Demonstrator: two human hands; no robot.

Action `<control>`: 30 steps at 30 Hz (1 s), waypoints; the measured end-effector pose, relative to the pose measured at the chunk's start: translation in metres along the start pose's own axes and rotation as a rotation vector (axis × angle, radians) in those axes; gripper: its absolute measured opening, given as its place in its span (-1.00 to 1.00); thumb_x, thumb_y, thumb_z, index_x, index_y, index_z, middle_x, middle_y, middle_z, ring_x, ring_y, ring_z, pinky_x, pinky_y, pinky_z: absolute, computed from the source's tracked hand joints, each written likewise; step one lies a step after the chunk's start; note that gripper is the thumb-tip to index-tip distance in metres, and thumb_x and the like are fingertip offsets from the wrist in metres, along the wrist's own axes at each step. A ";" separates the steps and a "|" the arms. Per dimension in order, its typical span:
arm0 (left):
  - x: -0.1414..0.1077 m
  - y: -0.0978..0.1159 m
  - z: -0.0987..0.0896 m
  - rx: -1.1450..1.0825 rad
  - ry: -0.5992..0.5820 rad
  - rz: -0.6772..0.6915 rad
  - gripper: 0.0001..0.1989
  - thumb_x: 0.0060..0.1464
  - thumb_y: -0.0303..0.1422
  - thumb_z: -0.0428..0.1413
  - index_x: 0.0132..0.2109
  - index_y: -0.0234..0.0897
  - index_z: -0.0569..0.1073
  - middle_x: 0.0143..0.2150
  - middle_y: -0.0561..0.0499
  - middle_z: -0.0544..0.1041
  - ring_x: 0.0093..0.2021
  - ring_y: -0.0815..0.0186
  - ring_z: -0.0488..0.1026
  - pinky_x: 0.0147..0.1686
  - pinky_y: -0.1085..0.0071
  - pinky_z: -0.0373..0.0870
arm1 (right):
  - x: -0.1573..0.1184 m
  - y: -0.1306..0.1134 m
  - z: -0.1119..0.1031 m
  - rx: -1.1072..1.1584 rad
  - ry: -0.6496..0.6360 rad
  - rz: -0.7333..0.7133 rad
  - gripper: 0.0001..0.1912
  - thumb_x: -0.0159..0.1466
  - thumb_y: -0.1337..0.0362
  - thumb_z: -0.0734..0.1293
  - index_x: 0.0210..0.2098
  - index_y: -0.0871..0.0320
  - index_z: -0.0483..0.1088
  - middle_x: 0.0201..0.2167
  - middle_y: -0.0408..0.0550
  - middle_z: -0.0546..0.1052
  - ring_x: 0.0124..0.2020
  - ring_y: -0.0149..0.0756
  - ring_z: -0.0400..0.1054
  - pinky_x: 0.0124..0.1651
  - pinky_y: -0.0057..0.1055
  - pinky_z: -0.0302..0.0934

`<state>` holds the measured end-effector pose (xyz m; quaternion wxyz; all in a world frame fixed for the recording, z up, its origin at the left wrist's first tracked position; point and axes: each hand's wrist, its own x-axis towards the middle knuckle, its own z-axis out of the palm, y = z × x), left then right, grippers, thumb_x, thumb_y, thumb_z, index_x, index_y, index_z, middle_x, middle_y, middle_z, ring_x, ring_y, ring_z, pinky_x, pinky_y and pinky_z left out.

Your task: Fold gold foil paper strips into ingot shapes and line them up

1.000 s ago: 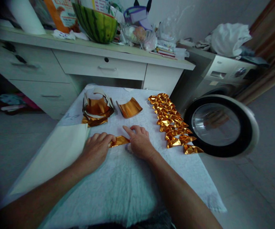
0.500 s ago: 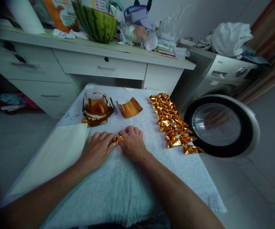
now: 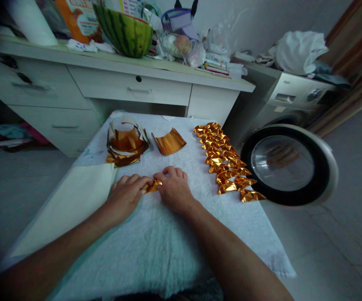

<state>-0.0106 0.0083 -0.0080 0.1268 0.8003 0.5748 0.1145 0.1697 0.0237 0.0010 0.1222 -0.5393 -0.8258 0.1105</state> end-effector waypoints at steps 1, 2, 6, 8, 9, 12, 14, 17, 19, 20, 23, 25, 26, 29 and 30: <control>0.000 -0.001 0.000 -0.004 -0.011 0.007 -0.69 0.21 -0.45 -0.06 0.01 -0.03 0.42 -0.12 0.02 0.46 -0.12 0.15 0.29 -0.17 0.24 0.13 | 0.000 0.001 0.000 0.000 -0.010 0.000 -0.65 0.33 0.28 0.25 0.08 -0.11 0.38 0.05 0.00 0.31 0.03 -0.09 0.14 0.05 -0.12 0.07; -0.001 -0.002 0.000 -0.004 -0.021 0.012 -0.67 0.20 -0.46 -0.06 0.02 -0.02 0.42 -0.13 0.02 0.46 -0.12 0.15 0.29 -0.17 0.25 0.13 | 0.000 0.001 0.000 -0.001 -0.020 -0.001 -0.64 0.33 0.29 0.24 0.09 -0.12 0.38 0.06 0.00 0.31 0.03 -0.09 0.13 0.05 -0.12 0.06; -0.003 -0.002 -0.001 0.011 -0.027 0.025 -0.61 0.21 -0.49 -0.08 0.08 -0.01 0.40 -0.14 0.01 0.45 -0.13 0.16 0.28 -0.18 0.25 0.13 | -0.001 0.004 0.000 -0.004 -0.041 -0.012 -0.59 0.33 0.33 0.22 0.13 -0.16 0.36 0.09 0.01 0.28 0.04 -0.08 0.13 0.06 -0.11 0.05; -0.004 -0.001 -0.002 0.025 -0.025 0.031 -0.58 0.20 -0.52 -0.09 0.10 0.00 0.39 -0.14 0.01 0.44 -0.13 0.16 0.28 -0.18 0.25 0.13 | -0.002 0.005 0.000 -0.003 -0.045 -0.021 -0.56 0.33 0.34 0.21 0.14 -0.17 0.35 0.10 0.01 0.27 0.05 -0.07 0.12 0.07 -0.11 0.05; -0.005 -0.001 -0.002 0.031 -0.023 0.035 -0.57 0.19 -0.53 -0.09 0.10 -0.01 0.39 -0.14 0.01 0.44 -0.13 0.17 0.28 -0.18 0.25 0.13 | -0.002 0.006 -0.001 -0.002 -0.050 -0.029 -0.54 0.32 0.36 0.20 0.15 -0.18 0.34 0.11 0.01 0.27 0.06 -0.07 0.11 0.08 -0.10 0.04; -0.006 -0.001 -0.001 0.036 -0.010 0.050 -0.55 0.18 -0.55 -0.09 0.12 -0.01 0.38 -0.14 0.00 0.43 -0.13 0.18 0.27 -0.17 0.26 0.14 | -0.003 0.009 -0.003 0.000 -0.080 -0.056 -0.49 0.31 0.41 0.19 0.18 -0.19 0.32 0.13 0.01 0.25 0.10 -0.06 0.09 0.10 -0.09 0.02; -0.006 -0.001 0.000 0.039 -0.002 0.059 -0.54 0.19 -0.55 -0.10 0.13 -0.02 0.38 -0.13 -0.01 0.43 -0.14 0.17 0.26 -0.17 0.25 0.14 | -0.003 0.012 -0.004 0.005 -0.101 -0.069 -0.47 0.30 0.43 0.18 0.19 -0.17 0.31 0.15 0.01 0.24 0.11 -0.06 0.08 0.11 -0.09 0.01; -0.007 -0.002 0.000 0.046 0.002 0.057 -0.55 0.19 -0.53 -0.11 0.13 -0.02 0.38 -0.13 -0.03 0.44 -0.14 0.16 0.27 -0.18 0.24 0.14 | -0.003 0.015 -0.006 0.034 -0.109 -0.083 -0.45 0.27 0.46 0.18 0.19 -0.11 0.32 0.15 0.01 0.26 0.12 -0.09 0.08 0.12 -0.11 0.01; -0.007 -0.002 0.000 0.037 0.008 0.064 -0.55 0.19 -0.53 -0.11 0.13 -0.04 0.38 -0.13 -0.04 0.45 -0.14 0.15 0.27 -0.17 0.23 0.15 | -0.002 0.016 -0.008 0.067 -0.096 -0.090 -0.46 0.26 0.48 0.17 0.17 -0.06 0.34 0.12 0.00 0.29 0.09 -0.12 0.10 0.11 -0.13 0.01; -0.007 -0.002 0.000 0.030 0.013 0.071 -0.55 0.19 -0.53 -0.11 0.14 -0.05 0.37 -0.12 -0.04 0.45 -0.14 0.15 0.28 -0.17 0.23 0.16 | -0.002 0.016 -0.009 0.083 -0.088 -0.093 -0.47 0.26 0.48 0.17 0.15 -0.03 0.35 0.10 0.00 0.31 0.08 -0.13 0.11 0.11 -0.14 0.02; -0.007 -0.002 0.000 0.014 0.038 0.082 -0.56 0.18 -0.53 -0.12 0.15 -0.12 0.34 -0.08 -0.06 0.46 -0.14 0.13 0.29 -0.15 0.22 0.18 | -0.001 0.015 -0.012 0.126 -0.072 -0.104 -0.58 0.29 0.44 0.16 0.08 0.04 0.39 0.05 -0.01 0.35 0.03 -0.17 0.14 0.09 -0.17 0.04; -0.006 -0.001 0.000 0.007 0.053 0.078 -0.57 0.19 -0.52 -0.12 0.16 -0.16 0.32 -0.09 -0.07 0.47 -0.13 0.13 0.30 -0.14 0.22 0.20 | 0.000 0.013 -0.013 0.142 -0.066 -0.101 -0.69 0.32 0.37 0.20 0.01 0.08 0.41 0.04 0.00 0.36 0.02 -0.18 0.15 0.09 -0.17 0.04; -0.006 -0.001 -0.001 0.004 0.057 0.077 -0.57 0.19 -0.53 -0.13 0.16 -0.18 0.31 -0.09 -0.07 0.47 -0.13 0.13 0.30 -0.13 0.22 0.20 | 0.001 0.012 -0.013 0.147 -0.063 -0.097 -0.73 0.31 0.34 0.22 -0.02 0.10 0.41 0.03 0.00 0.36 0.02 -0.18 0.15 0.09 -0.17 0.03; -0.007 0.000 -0.002 -0.003 0.062 0.084 -0.59 0.17 -0.54 -0.12 0.13 -0.22 0.33 -0.08 -0.08 0.47 -0.11 0.13 0.31 -0.11 0.21 0.23 | 0.002 0.010 -0.014 0.153 -0.065 -0.086 -0.81 0.27 0.33 0.30 -0.11 0.14 0.40 0.00 0.01 0.37 0.01 -0.17 0.16 0.08 -0.18 0.04; -0.007 0.000 -0.003 -0.007 0.063 0.090 -0.59 0.17 -0.54 -0.12 0.12 -0.22 0.33 -0.06 -0.09 0.46 -0.10 0.12 0.31 -0.09 0.20 0.23 | 0.002 0.009 -0.014 0.158 -0.064 -0.085 -0.82 0.25 0.35 0.30 -0.13 0.15 0.40 -0.01 0.01 0.38 0.00 -0.17 0.16 0.08 -0.19 0.04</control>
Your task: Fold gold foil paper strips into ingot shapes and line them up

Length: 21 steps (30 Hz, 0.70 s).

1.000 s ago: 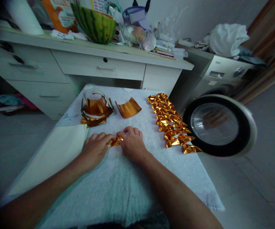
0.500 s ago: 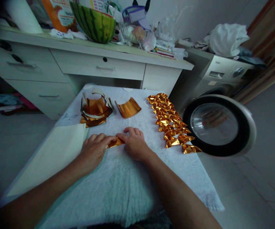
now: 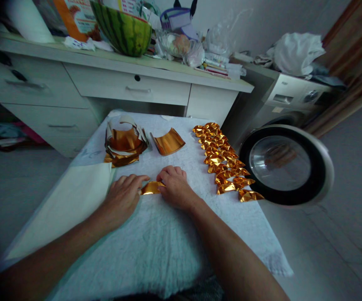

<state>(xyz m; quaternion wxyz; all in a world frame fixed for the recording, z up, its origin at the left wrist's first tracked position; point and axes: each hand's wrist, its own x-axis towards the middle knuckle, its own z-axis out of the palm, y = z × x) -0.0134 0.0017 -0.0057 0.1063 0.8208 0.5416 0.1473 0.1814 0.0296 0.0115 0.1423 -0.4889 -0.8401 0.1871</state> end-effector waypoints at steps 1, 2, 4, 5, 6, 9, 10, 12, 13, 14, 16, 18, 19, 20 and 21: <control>0.000 0.000 0.000 -0.007 0.003 0.005 -0.60 0.17 -0.53 -0.12 0.12 -0.23 0.34 -0.05 -0.09 0.46 -0.09 0.12 0.31 -0.08 0.19 0.24 | 0.000 -0.001 0.000 0.007 0.004 0.001 -0.83 0.24 0.36 0.31 -0.15 0.16 0.39 -0.03 0.00 0.38 -0.01 -0.18 0.17 0.07 -0.20 0.04; 0.000 0.000 0.000 -0.015 0.010 0.007 -0.62 0.18 -0.51 -0.11 0.11 -0.23 0.34 -0.03 -0.09 0.46 -0.07 0.11 0.31 -0.06 0.18 0.24 | 0.000 -0.001 0.000 0.018 0.008 0.002 -0.84 0.22 0.38 0.31 -0.17 0.16 0.38 -0.05 0.00 0.39 -0.02 -0.18 0.18 0.06 -0.21 0.05; 0.001 0.000 -0.001 -0.044 0.024 0.002 -0.67 0.21 -0.44 -0.06 0.09 -0.23 0.35 -0.02 -0.09 0.46 -0.04 0.10 0.32 -0.04 0.15 0.25 | 0.000 -0.001 -0.001 0.045 0.016 -0.002 -0.85 0.20 0.40 0.31 -0.21 0.17 0.36 -0.11 -0.02 0.41 -0.06 -0.19 0.19 0.04 -0.23 0.06; 0.001 0.000 -0.001 -0.065 0.030 -0.005 -0.69 0.21 -0.40 -0.04 0.08 -0.23 0.35 -0.03 -0.09 0.46 -0.04 0.10 0.33 -0.04 0.14 0.25 | 0.000 -0.001 -0.001 0.063 0.018 -0.007 -0.85 0.19 0.41 0.31 -0.22 0.16 0.35 -0.15 -0.03 0.42 -0.08 -0.20 0.20 0.02 -0.24 0.06; 0.002 0.000 -0.001 -0.092 0.033 -0.009 -0.71 0.21 -0.38 -0.02 0.07 -0.23 0.35 -0.05 -0.09 0.47 -0.04 0.10 0.34 -0.04 0.14 0.26 | -0.001 -0.001 -0.001 0.084 0.018 -0.017 -0.86 0.19 0.43 0.31 -0.24 0.16 0.34 -0.20 -0.06 0.43 -0.11 -0.22 0.22 0.01 -0.25 0.06; 0.004 0.000 -0.002 -0.196 0.038 -0.001 -0.73 0.20 -0.40 -0.02 0.04 -0.22 0.36 -0.18 -0.03 0.51 -0.10 0.15 0.40 -0.06 0.17 0.28 | -0.002 -0.001 -0.001 0.148 0.029 -0.055 -0.87 0.22 0.45 0.28 -0.25 0.15 0.33 -0.30 -0.11 0.45 -0.19 -0.26 0.25 -0.03 -0.29 0.08; 0.005 0.001 -0.003 -0.235 0.040 0.005 -0.74 0.20 -0.42 -0.03 0.02 -0.21 0.36 -0.23 0.00 0.51 -0.13 0.18 0.42 -0.07 0.18 0.29 | -0.002 -0.001 -0.002 0.164 0.040 -0.066 -0.86 0.22 0.46 0.27 -0.24 0.14 0.33 -0.31 -0.12 0.45 -0.20 -0.27 0.26 -0.05 -0.30 0.08; 0.005 0.002 -0.006 -0.316 0.038 0.002 -0.76 0.19 -0.42 -0.05 -0.02 -0.19 0.37 -0.29 0.04 0.51 -0.18 0.21 0.44 -0.10 0.23 0.31 | -0.003 -0.002 -0.002 0.179 0.082 -0.097 -0.84 0.24 0.45 0.26 -0.20 0.14 0.33 -0.29 -0.12 0.46 -0.21 -0.27 0.27 -0.07 -0.32 0.09; 0.005 0.003 -0.007 -0.358 0.036 -0.009 -0.77 0.18 -0.42 -0.05 -0.04 -0.19 0.38 -0.31 0.05 0.50 -0.20 0.23 0.45 -0.13 0.26 0.32 | -0.003 -0.002 -0.003 0.186 0.104 -0.118 -0.83 0.24 0.44 0.26 -0.18 0.14 0.33 -0.27 -0.10 0.46 -0.20 -0.27 0.28 -0.08 -0.32 0.10; 0.005 0.004 -0.009 -0.402 0.034 -0.025 -0.78 0.17 -0.41 -0.05 -0.05 -0.19 0.38 -0.32 0.06 0.50 -0.22 0.24 0.45 -0.16 0.28 0.32 | -0.004 -0.003 -0.003 0.199 0.117 -0.140 -0.82 0.24 0.42 0.27 -0.16 0.14 0.33 -0.25 -0.09 0.46 -0.20 -0.27 0.28 -0.08 -0.33 0.11; 0.004 0.005 -0.012 -0.496 0.032 -0.064 -0.77 0.17 -0.39 -0.05 -0.04 -0.19 0.36 -0.35 0.08 0.48 -0.28 0.28 0.45 -0.22 0.33 0.34 | -0.004 -0.005 -0.004 0.247 0.114 -0.168 -0.80 0.23 0.35 0.31 -0.13 0.15 0.31 -0.23 -0.06 0.45 -0.21 -0.28 0.30 -0.10 -0.34 0.15; 0.003 0.005 -0.014 -0.576 0.050 -0.094 -0.77 0.18 -0.36 -0.06 -0.02 -0.19 0.34 -0.37 0.11 0.46 -0.33 0.31 0.44 -0.26 0.36 0.34 | -0.005 -0.006 -0.005 0.302 0.082 -0.164 -0.77 0.23 0.31 0.33 -0.13 0.15 0.30 -0.24 -0.07 0.45 -0.25 -0.31 0.31 -0.16 -0.38 0.18; 0.003 0.004 -0.014 -0.603 0.064 -0.105 -0.77 0.19 -0.35 -0.06 -0.02 -0.19 0.34 -0.37 0.11 0.45 -0.34 0.33 0.44 -0.27 0.37 0.34 | -0.005 -0.006 -0.005 0.321 0.065 -0.153 -0.77 0.23 0.30 0.33 -0.13 0.15 0.29 -0.25 -0.08 0.45 -0.28 -0.32 0.31 -0.19 -0.39 0.18; 0.003 0.003 -0.014 -0.622 0.074 -0.115 -0.78 0.20 -0.34 -0.06 -0.02 -0.19 0.34 -0.37 0.12 0.45 -0.35 0.33 0.43 -0.28 0.38 0.33 | -0.005 -0.005 -0.005 0.332 0.053 -0.142 -0.78 0.23 0.30 0.33 -0.13 0.15 0.28 -0.27 -0.10 0.44 -0.30 -0.33 0.31 -0.21 -0.41 0.19; 0.003 0.002 -0.014 -0.634 0.084 -0.123 -0.79 0.20 -0.33 -0.06 -0.04 -0.19 0.34 -0.37 0.12 0.45 -0.34 0.34 0.43 -0.28 0.39 0.33 | -0.006 -0.005 -0.005 0.339 0.044 -0.135 -0.79 0.24 0.30 0.32 -0.13 0.14 0.28 -0.29 -0.12 0.44 -0.31 -0.34 0.31 -0.22 -0.42 0.19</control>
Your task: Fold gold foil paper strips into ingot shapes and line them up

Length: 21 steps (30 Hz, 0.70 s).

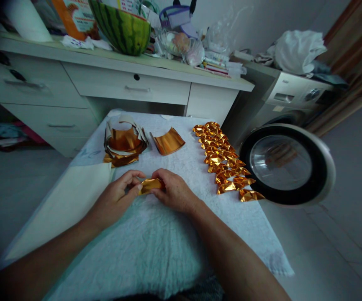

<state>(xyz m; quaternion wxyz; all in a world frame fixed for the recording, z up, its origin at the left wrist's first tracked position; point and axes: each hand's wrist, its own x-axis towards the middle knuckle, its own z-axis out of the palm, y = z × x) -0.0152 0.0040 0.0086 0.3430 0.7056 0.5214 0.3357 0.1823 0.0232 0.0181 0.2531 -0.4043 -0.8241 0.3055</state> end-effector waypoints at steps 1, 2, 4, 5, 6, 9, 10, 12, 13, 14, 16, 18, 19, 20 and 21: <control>0.000 -0.001 0.000 -0.009 0.006 -0.007 -0.81 0.21 -0.33 -0.05 -0.06 -0.19 0.35 -0.36 0.12 0.45 -0.33 0.33 0.44 -0.29 0.39 0.33 | 0.000 0.000 0.000 0.007 -0.007 0.003 -0.78 0.24 0.31 0.32 -0.12 0.13 0.28 -0.30 -0.13 0.44 -0.32 -0.34 0.31 -0.22 -0.42 0.19; 0.001 -0.002 0.000 -0.018 0.010 -0.015 -0.82 0.21 -0.32 -0.05 -0.08 -0.20 0.36 -0.34 0.11 0.46 -0.32 0.33 0.44 -0.29 0.40 0.32 | -0.001 0.001 0.000 0.013 -0.011 0.001 -0.75 0.23 0.31 0.33 -0.10 0.13 0.27 -0.28 -0.12 0.44 -0.31 -0.34 0.31 -0.22 -0.42 0.19; 0.001 -0.003 0.000 -0.037 0.014 -0.029 -0.83 0.21 -0.32 -0.05 -0.11 -0.20 0.38 -0.33 0.10 0.46 -0.30 0.33 0.44 -0.29 0.40 0.32 | -0.001 0.002 0.000 0.024 -0.013 -0.018 -0.69 0.21 0.31 0.35 -0.07 0.13 0.27 -0.23 -0.10 0.44 -0.27 -0.33 0.32 -0.19 -0.41 0.21; 0.002 -0.003 0.000 -0.044 0.020 -0.040 -0.83 0.21 -0.31 -0.05 -0.12 -0.20 0.38 -0.34 0.11 0.46 -0.30 0.32 0.44 -0.30 0.40 0.32 | -0.001 0.002 0.000 0.027 -0.013 -0.028 -0.67 0.21 0.30 0.36 -0.05 0.14 0.26 -0.21 -0.08 0.44 -0.25 -0.32 0.33 -0.18 -0.41 0.21; 0.002 -0.003 0.000 -0.046 0.019 -0.049 -0.83 0.21 -0.31 -0.05 -0.12 -0.20 0.38 -0.35 0.11 0.45 -0.32 0.33 0.44 -0.32 0.41 0.31 | -0.001 0.002 0.000 0.028 -0.013 -0.033 -0.67 0.21 0.30 0.36 -0.04 0.14 0.27 -0.20 -0.07 0.45 -0.24 -0.32 0.33 -0.17 -0.41 0.21; 0.002 -0.001 -0.001 -0.030 0.005 -0.056 -0.83 0.21 -0.31 -0.05 -0.12 -0.21 0.39 -0.36 0.11 0.47 -0.34 0.32 0.44 -0.34 0.40 0.31 | -0.001 0.001 -0.001 0.022 -0.021 -0.030 -0.72 0.25 0.28 0.33 -0.06 0.15 0.29 -0.24 -0.09 0.45 -0.28 -0.34 0.33 -0.21 -0.43 0.20; 0.002 0.000 -0.001 -0.020 0.001 -0.049 -0.82 0.21 -0.31 -0.06 -0.12 -0.21 0.39 -0.35 0.10 0.49 -0.33 0.32 0.45 -0.33 0.39 0.32 | -0.001 0.001 -0.001 0.015 -0.023 -0.028 -0.73 0.25 0.26 0.32 -0.06 0.15 0.29 -0.26 -0.10 0.45 -0.31 -0.35 0.32 -0.23 -0.44 0.19; 0.001 0.001 -0.001 0.002 0.002 -0.024 -0.81 0.22 -0.30 -0.06 -0.12 -0.21 0.41 -0.30 0.08 0.52 -0.29 0.30 0.47 -0.27 0.37 0.35 | -0.001 0.001 -0.001 -0.005 -0.021 -0.026 -0.75 0.26 0.24 0.32 -0.08 0.15 0.31 -0.31 -0.12 0.44 -0.35 -0.37 0.30 -0.27 -0.46 0.17; 0.001 0.001 -0.001 0.012 0.005 -0.011 -0.80 0.22 -0.29 -0.06 -0.12 -0.21 0.41 -0.28 0.06 0.53 -0.26 0.29 0.48 -0.25 0.36 0.36 | -0.001 0.000 -0.001 -0.014 -0.017 -0.028 -0.76 0.27 0.24 0.32 -0.09 0.16 0.32 -0.32 -0.12 0.44 -0.37 -0.38 0.29 -0.29 -0.47 0.16; 0.001 0.001 -0.001 0.019 0.008 0.000 -0.80 0.22 -0.27 -0.04 -0.12 -0.21 0.42 -0.26 0.05 0.54 -0.25 0.29 0.48 -0.22 0.34 0.38 | -0.001 0.000 -0.001 -0.023 -0.012 -0.030 -0.77 0.27 0.23 0.31 -0.10 0.16 0.33 -0.33 -0.13 0.44 -0.38 -0.38 0.29 -0.30 -0.47 0.15; 0.000 0.001 -0.001 0.028 0.006 0.017 -0.78 0.21 -0.23 0.00 -0.10 -0.22 0.43 -0.22 0.03 0.55 -0.22 0.28 0.49 -0.19 0.33 0.40 | -0.001 0.000 -0.002 -0.037 0.000 -0.032 -0.80 0.30 0.21 0.29 -0.12 0.16 0.34 -0.35 -0.13 0.44 -0.39 -0.39 0.28 -0.31 -0.48 0.14; 0.000 0.001 0.000 0.039 0.001 0.035 -0.75 0.19 -0.21 0.04 -0.07 -0.23 0.44 -0.16 0.01 0.56 -0.18 0.26 0.50 -0.16 0.31 0.42 | 0.000 0.001 -0.002 -0.048 0.009 -0.027 -0.82 0.32 0.20 0.27 -0.14 0.16 0.36 -0.36 -0.12 0.45 -0.39 -0.39 0.28 -0.31 -0.48 0.13; 0.000 0.001 0.001 0.051 0.000 0.044 -0.74 0.18 -0.21 0.05 -0.06 -0.23 0.44 -0.13 -0.01 0.56 -0.15 0.25 0.51 -0.14 0.30 0.43 | 0.000 0.001 -0.002 -0.055 0.012 -0.022 -0.82 0.32 0.20 0.27 -0.15 0.16 0.37 -0.37 -0.12 0.45 -0.39 -0.39 0.28 -0.31 -0.48 0.13; 0.000 0.001 0.001 0.067 0.001 0.054 -0.73 0.18 -0.21 0.05 -0.05 -0.23 0.44 -0.10 -0.02 0.56 -0.13 0.24 0.51 -0.12 0.29 0.43 | 0.000 0.001 -0.002 -0.061 0.013 -0.018 -0.83 0.33 0.21 0.27 -0.16 0.16 0.37 -0.37 -0.12 0.45 -0.39 -0.39 0.29 -0.30 -0.48 0.13; 0.000 0.000 0.002 0.086 0.002 0.063 -0.73 0.18 -0.22 0.05 -0.04 -0.23 0.44 -0.09 -0.03 0.56 -0.11 0.23 0.51 -0.10 0.28 0.43 | 0.000 0.001 -0.002 -0.066 0.015 -0.016 -0.83 0.32 0.21 0.27 -0.16 0.17 0.38 -0.37 -0.12 0.45 -0.38 -0.39 0.29 -0.30 -0.48 0.13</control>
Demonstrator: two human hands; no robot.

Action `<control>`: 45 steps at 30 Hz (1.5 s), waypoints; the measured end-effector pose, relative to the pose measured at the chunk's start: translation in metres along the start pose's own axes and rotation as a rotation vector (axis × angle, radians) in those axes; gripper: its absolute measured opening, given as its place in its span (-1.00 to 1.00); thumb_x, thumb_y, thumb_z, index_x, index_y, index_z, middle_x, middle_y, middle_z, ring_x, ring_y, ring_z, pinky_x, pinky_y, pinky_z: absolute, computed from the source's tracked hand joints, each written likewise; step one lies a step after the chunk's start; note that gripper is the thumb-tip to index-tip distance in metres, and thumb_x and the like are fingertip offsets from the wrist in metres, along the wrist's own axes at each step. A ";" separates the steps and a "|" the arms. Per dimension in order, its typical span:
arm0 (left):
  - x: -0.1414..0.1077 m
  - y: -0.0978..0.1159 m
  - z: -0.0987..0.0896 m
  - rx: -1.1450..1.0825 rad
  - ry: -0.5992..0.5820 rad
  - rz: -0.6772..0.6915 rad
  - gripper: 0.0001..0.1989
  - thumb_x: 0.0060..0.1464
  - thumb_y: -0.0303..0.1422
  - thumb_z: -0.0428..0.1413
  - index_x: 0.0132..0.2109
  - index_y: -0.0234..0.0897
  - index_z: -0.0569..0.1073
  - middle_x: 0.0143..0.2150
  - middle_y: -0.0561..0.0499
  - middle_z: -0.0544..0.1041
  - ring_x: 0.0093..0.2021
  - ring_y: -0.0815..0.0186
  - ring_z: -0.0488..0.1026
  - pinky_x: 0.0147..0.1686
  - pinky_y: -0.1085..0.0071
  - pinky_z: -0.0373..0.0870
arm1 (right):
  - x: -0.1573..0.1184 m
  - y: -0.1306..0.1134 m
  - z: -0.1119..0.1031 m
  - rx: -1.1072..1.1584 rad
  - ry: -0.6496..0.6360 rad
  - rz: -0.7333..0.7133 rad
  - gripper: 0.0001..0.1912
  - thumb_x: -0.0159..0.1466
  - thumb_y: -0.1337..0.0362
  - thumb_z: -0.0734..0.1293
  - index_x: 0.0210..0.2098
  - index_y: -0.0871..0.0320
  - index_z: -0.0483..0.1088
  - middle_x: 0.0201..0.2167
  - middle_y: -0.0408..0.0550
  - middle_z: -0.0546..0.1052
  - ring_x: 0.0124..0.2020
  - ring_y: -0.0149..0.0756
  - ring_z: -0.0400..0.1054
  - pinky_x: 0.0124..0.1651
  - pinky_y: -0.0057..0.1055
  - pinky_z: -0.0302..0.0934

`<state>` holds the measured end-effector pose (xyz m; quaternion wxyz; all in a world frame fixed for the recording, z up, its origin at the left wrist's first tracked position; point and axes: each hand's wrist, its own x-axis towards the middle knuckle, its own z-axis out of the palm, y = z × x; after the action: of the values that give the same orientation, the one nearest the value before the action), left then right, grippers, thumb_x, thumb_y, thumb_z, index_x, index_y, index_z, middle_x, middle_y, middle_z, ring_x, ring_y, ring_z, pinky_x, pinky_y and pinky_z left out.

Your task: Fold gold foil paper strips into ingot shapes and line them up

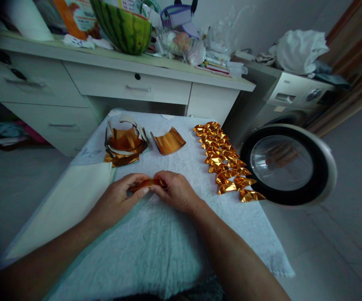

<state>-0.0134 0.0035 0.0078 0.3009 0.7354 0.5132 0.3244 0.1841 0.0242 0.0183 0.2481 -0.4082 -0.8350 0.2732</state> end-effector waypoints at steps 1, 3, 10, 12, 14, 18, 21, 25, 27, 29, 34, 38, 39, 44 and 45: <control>0.000 0.000 0.001 0.021 0.002 0.008 -0.73 0.18 -0.22 0.05 -0.03 -0.24 0.44 -0.07 -0.04 0.56 -0.09 0.22 0.50 -0.08 0.27 0.43 | 0.000 0.000 0.000 -0.005 0.003 0.000 -0.84 0.32 0.22 0.27 -0.17 0.17 0.38 -0.37 -0.12 0.46 -0.38 -0.39 0.29 -0.30 -0.48 0.13; 0.001 -0.001 0.001 0.057 -0.004 0.021 -0.73 0.19 -0.23 0.04 -0.02 -0.24 0.44 -0.06 -0.05 0.55 -0.07 0.21 0.50 -0.05 0.24 0.42 | 0.000 0.001 0.001 -0.013 0.010 -0.004 -0.84 0.32 0.22 0.28 -0.18 0.17 0.39 -0.37 -0.11 0.47 -0.38 -0.39 0.31 -0.29 -0.48 0.14; -0.001 -0.005 0.003 0.145 -0.016 0.063 -0.73 0.24 -0.25 0.01 0.01 -0.23 0.44 -0.06 -0.05 0.53 -0.06 0.22 0.48 -0.04 0.24 0.41 | -0.001 0.005 0.005 -0.041 0.022 -0.011 -0.83 0.26 0.37 0.27 -0.15 0.17 0.40 -0.32 -0.10 0.50 -0.36 -0.40 0.34 -0.26 -0.49 0.17; -0.002 -0.005 0.004 0.165 -0.019 0.083 -0.73 0.25 -0.26 0.00 0.02 -0.23 0.44 -0.07 -0.04 0.53 -0.07 0.23 0.48 -0.05 0.26 0.41 | -0.001 0.005 0.005 -0.052 0.030 -0.014 -0.77 0.21 0.44 0.26 -0.14 0.17 0.41 -0.30 -0.09 0.51 -0.33 -0.40 0.35 -0.24 -0.49 0.18; -0.002 -0.006 0.005 0.191 -0.013 0.103 -0.73 0.26 -0.26 0.00 0.02 -0.23 0.44 -0.09 -0.04 0.53 -0.09 0.24 0.48 -0.07 0.28 0.41 | -0.001 0.005 0.006 -0.059 0.036 -0.018 -0.74 0.19 0.46 0.24 -0.14 0.18 0.40 -0.29 -0.08 0.51 -0.32 -0.39 0.36 -0.23 -0.49 0.19; -0.002 -0.008 0.006 0.230 -0.001 0.151 -0.72 0.28 -0.27 -0.02 0.05 -0.24 0.43 -0.10 -0.03 0.54 -0.09 0.24 0.49 -0.08 0.29 0.42 | 0.000 0.007 0.007 -0.062 0.042 -0.017 -0.74 0.19 0.47 0.22 -0.14 0.19 0.40 -0.28 -0.06 0.52 -0.31 -0.37 0.38 -0.21 -0.48 0.21; -0.002 -0.009 0.006 0.247 0.007 0.178 -0.71 0.29 -0.29 -0.04 0.06 -0.27 0.43 -0.08 -0.05 0.55 -0.09 0.24 0.50 -0.07 0.29 0.43 | 0.000 0.009 0.008 -0.078 0.056 -0.019 -0.72 0.18 0.47 0.22 -0.13 0.19 0.40 -0.26 -0.04 0.53 -0.28 -0.35 0.39 -0.17 -0.46 0.22; -0.002 -0.010 0.007 0.269 0.019 0.199 -0.71 0.30 -0.33 -0.06 0.06 -0.28 0.44 -0.10 -0.05 0.57 -0.12 0.25 0.53 -0.10 0.30 0.46 | 0.000 0.010 0.009 -0.091 0.067 -0.024 -0.70 0.16 0.49 0.20 -0.14 0.18 0.40 -0.26 -0.04 0.53 -0.26 -0.33 0.40 -0.15 -0.45 0.22; -0.002 -0.011 0.008 0.286 0.026 0.209 -0.71 0.30 -0.34 -0.06 0.06 -0.28 0.44 -0.09 -0.05 0.58 -0.12 0.25 0.53 -0.10 0.31 0.47 | 0.000 0.010 0.010 -0.094 0.069 -0.023 -0.69 0.15 0.50 0.19 -0.15 0.19 0.40 -0.26 -0.04 0.53 -0.26 -0.32 0.40 -0.15 -0.45 0.22; -0.002 -0.012 0.009 0.301 0.034 0.217 -0.70 0.29 -0.35 -0.07 0.06 -0.29 0.45 -0.07 -0.07 0.58 -0.10 0.24 0.54 -0.09 0.30 0.47 | 0.001 0.009 0.010 -0.095 0.067 -0.027 -0.67 0.14 0.51 0.18 -0.14 0.19 0.40 -0.25 -0.03 0.53 -0.24 -0.32 0.40 -0.14 -0.45 0.22; -0.003 -0.014 0.009 0.333 0.046 0.212 -0.69 0.30 -0.38 -0.09 0.07 -0.32 0.44 -0.07 -0.10 0.59 -0.10 0.21 0.55 -0.09 0.27 0.48 | 0.001 0.008 0.009 -0.111 0.065 0.010 -0.64 0.16 0.51 0.18 -0.09 0.19 0.40 -0.27 -0.05 0.54 -0.27 -0.33 0.40 -0.17 -0.47 0.21; -0.002 -0.014 0.007 0.340 0.060 0.211 -0.68 0.29 -0.41 -0.11 0.06 -0.32 0.46 -0.10 -0.10 0.59 -0.13 0.22 0.55 -0.11 0.28 0.49 | 0.001 0.006 0.008 -0.158 0.071 0.116 -0.63 0.22 0.43 0.21 0.01 0.21 0.36 -0.44 -0.12 0.52 -0.45 -0.35 0.35 -0.31 -0.46 0.17; -0.001 -0.014 0.006 0.338 0.060 0.211 -0.67 0.29 -0.42 -0.11 0.06 -0.33 0.46 -0.11 -0.10 0.59 -0.13 0.22 0.55 -0.12 0.28 0.50 | 0.001 0.005 0.008 -0.170 0.065 0.128 -0.64 0.23 0.42 0.21 0.02 0.21 0.36 -0.46 -0.14 0.52 -0.47 -0.35 0.34 -0.32 -0.46 0.16; -0.001 -0.013 0.006 0.351 0.043 0.184 -0.65 0.28 -0.45 -0.11 0.10 -0.32 0.45 -0.12 -0.11 0.58 -0.15 0.20 0.55 -0.14 0.26 0.50 | 0.001 0.003 0.007 -0.175 0.037 0.111 -0.71 0.27 0.42 0.19 -0.04 0.17 0.40 -0.40 -0.10 0.54 -0.39 -0.33 0.39 -0.25 -0.45 0.17; -0.001 -0.012 0.006 0.357 0.036 0.177 -0.65 0.28 -0.45 -0.11 0.10 -0.32 0.44 -0.12 -0.11 0.58 -0.14 0.20 0.54 -0.13 0.25 0.50 | 0.001 0.003 0.007 -0.172 0.034 0.104 -0.72 0.28 0.41 0.19 -0.05 0.17 0.40 -0.37 -0.09 0.55 -0.36 -0.33 0.40 -0.23 -0.45 0.18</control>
<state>-0.0161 0.0059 -0.0053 0.1267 0.8133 0.5014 0.2666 0.1805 0.0248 0.0118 0.2115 -0.4755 -0.8286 0.2062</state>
